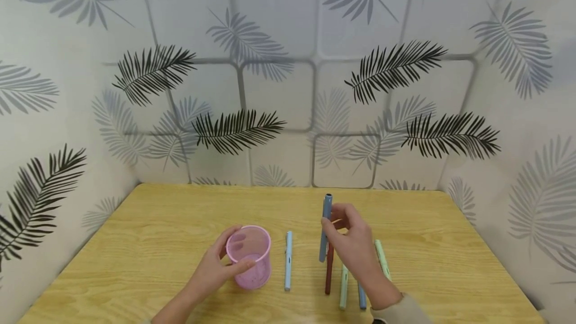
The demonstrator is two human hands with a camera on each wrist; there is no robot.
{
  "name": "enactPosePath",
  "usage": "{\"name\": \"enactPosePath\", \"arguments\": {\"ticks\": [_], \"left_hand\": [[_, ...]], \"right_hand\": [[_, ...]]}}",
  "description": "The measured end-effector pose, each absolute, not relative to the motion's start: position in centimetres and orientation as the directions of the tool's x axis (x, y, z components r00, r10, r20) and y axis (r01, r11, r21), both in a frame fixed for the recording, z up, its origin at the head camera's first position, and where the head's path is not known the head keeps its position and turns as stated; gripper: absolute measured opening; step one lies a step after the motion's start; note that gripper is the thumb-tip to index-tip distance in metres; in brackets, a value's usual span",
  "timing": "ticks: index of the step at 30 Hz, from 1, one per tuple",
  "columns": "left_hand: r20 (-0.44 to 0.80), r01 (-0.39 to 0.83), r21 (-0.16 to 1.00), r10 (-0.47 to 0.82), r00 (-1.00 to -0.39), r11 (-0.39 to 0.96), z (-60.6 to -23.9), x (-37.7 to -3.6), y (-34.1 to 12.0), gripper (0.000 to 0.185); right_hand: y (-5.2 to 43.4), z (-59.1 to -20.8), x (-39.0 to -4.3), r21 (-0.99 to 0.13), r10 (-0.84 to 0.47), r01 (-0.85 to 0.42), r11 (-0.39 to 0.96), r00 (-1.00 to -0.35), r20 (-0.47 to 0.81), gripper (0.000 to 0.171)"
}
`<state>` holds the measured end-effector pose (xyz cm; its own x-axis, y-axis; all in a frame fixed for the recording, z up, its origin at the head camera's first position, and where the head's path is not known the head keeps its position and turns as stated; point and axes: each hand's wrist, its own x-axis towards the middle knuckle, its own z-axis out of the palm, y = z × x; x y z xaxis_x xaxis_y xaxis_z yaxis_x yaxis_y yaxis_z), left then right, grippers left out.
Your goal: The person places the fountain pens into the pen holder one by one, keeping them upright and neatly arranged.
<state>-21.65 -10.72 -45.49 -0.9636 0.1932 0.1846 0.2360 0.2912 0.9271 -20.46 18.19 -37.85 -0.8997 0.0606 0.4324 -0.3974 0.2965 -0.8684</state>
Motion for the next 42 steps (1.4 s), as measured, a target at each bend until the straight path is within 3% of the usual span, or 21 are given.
{"name": "enactPosePath", "arguments": {"ticks": [42], "left_hand": [[0.163,0.208,0.943,0.187,-0.969,0.258,-45.6,-21.7,-10.7,0.080]], "right_hand": [[10.4,-34.8,-20.6,-0.850,0.028,-0.525,0.050,-0.850,0.527,0.024]]}}
